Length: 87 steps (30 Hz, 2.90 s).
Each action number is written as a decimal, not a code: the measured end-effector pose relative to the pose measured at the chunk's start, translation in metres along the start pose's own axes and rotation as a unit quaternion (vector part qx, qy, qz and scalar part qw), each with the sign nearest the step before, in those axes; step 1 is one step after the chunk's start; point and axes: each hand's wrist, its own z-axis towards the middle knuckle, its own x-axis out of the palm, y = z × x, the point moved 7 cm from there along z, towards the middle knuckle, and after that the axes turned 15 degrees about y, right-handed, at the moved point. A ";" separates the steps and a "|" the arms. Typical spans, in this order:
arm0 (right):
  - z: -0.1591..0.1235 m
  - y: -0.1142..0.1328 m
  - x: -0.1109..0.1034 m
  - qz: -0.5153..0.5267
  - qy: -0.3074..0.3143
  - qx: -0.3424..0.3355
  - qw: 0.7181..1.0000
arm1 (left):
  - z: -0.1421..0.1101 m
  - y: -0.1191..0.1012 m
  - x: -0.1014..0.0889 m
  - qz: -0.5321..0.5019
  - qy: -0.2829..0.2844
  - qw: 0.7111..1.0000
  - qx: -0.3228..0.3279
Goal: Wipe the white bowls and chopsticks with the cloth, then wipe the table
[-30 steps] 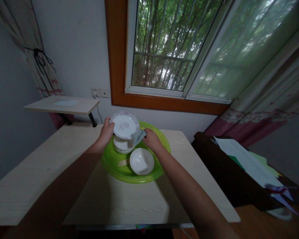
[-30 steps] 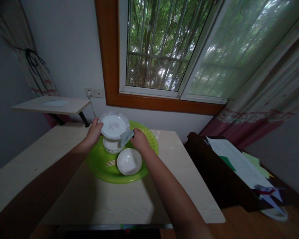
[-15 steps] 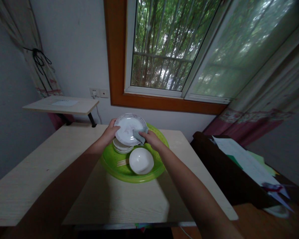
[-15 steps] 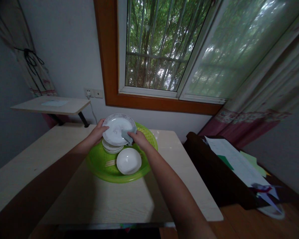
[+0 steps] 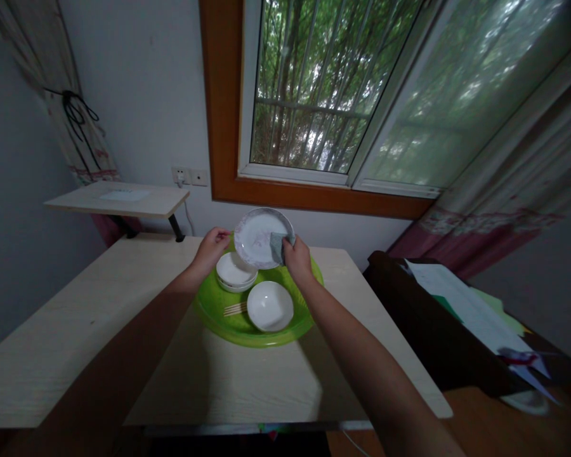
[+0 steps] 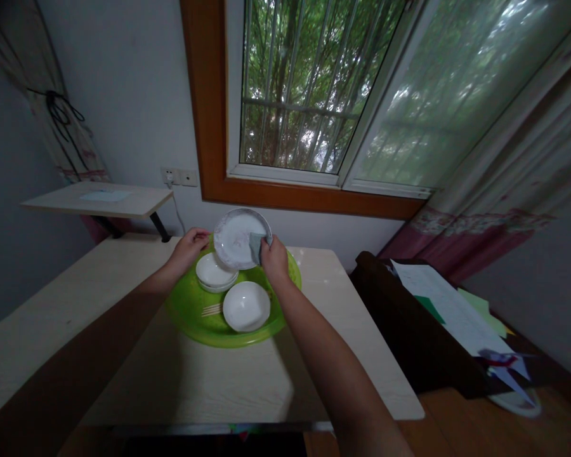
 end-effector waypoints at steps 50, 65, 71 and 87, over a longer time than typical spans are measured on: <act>-0.053 0.085 0.051 -0.403 0.152 -0.285 0.856 | -0.023 0.002 0.045 -0.315 0.213 0.909 -0.168; -0.056 0.084 0.066 -0.390 0.216 -0.281 0.850 | -0.017 0.024 0.039 -0.278 0.223 0.915 -0.190; -0.055 0.078 0.066 -0.351 0.214 -0.294 0.863 | -0.015 0.029 0.035 -0.265 0.229 0.915 -0.200; -0.062 0.087 0.055 -0.100 0.236 -0.428 0.867 | -0.014 0.035 0.034 -0.258 0.226 0.914 -0.217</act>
